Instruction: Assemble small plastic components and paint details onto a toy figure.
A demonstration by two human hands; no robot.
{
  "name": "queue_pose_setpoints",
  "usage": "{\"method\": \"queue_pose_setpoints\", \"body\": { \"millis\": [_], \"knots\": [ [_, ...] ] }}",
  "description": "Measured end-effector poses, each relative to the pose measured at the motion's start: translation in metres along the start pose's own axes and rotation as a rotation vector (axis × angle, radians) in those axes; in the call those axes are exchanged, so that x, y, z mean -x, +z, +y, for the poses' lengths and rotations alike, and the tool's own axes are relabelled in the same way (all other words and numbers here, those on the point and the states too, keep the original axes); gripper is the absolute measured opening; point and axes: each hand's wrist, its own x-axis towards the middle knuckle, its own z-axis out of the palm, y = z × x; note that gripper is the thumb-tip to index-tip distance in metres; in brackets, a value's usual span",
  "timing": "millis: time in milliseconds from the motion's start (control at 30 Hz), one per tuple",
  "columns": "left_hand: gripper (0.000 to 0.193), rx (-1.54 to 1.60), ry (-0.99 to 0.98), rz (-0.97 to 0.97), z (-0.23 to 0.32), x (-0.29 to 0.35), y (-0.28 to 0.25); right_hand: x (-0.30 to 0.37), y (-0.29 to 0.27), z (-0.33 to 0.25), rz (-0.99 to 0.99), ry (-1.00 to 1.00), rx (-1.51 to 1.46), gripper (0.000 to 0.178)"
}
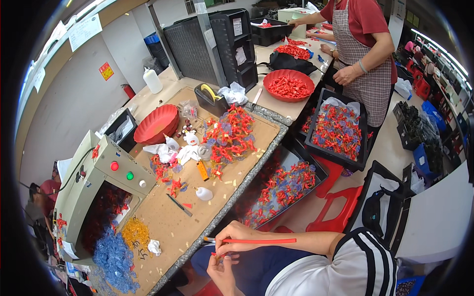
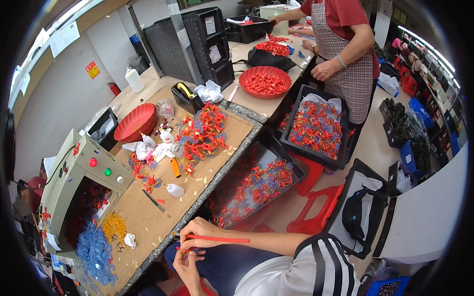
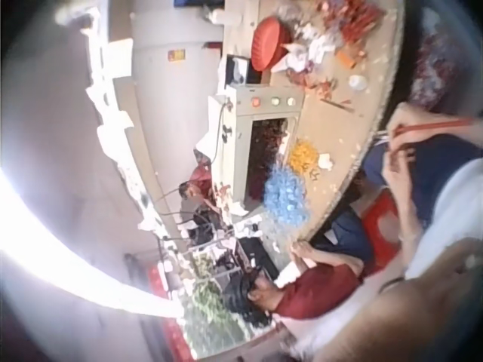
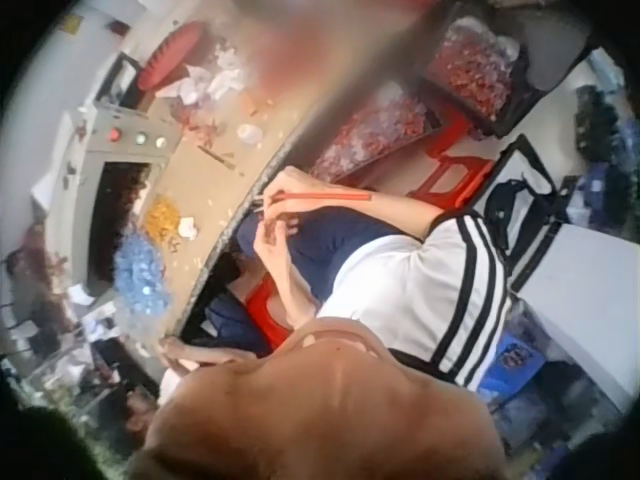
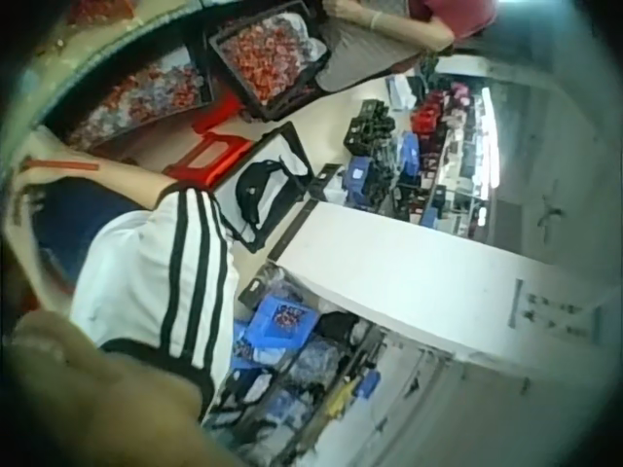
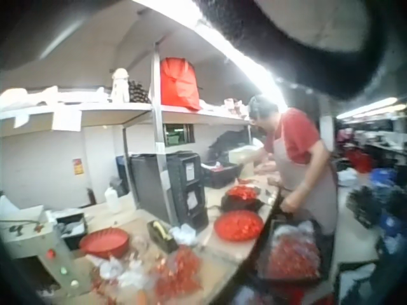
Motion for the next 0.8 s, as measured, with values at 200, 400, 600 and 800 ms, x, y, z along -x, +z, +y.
{"method": "queue_pose_setpoints", "body": {
  "millis": [200,400,600,800],
  "knots": [
    [0.019,0.055,-0.036,0.022,-0.001,-0.002,0.002,-0.003,-0.002,0.0,-0.015,0.007,-0.006,0.013],
    [0.02,0.081,-0.051,0.044,-0.004,0.0,0.002,-0.003,0.002,0.002,0.011,0.007,-0.027,0.015],
    [0.019,0.1,-0.046,0.081,-0.003,0.004,0.003,-0.002,0.005,-0.001,0.022,-0.001,-0.02,0.016],
    [0.016,0.067,-0.008,0.106,0.002,0.008,0.003,-0.001,0.002,-0.006,-0.081,0.13,-0.152,0.012]
  ]
}}
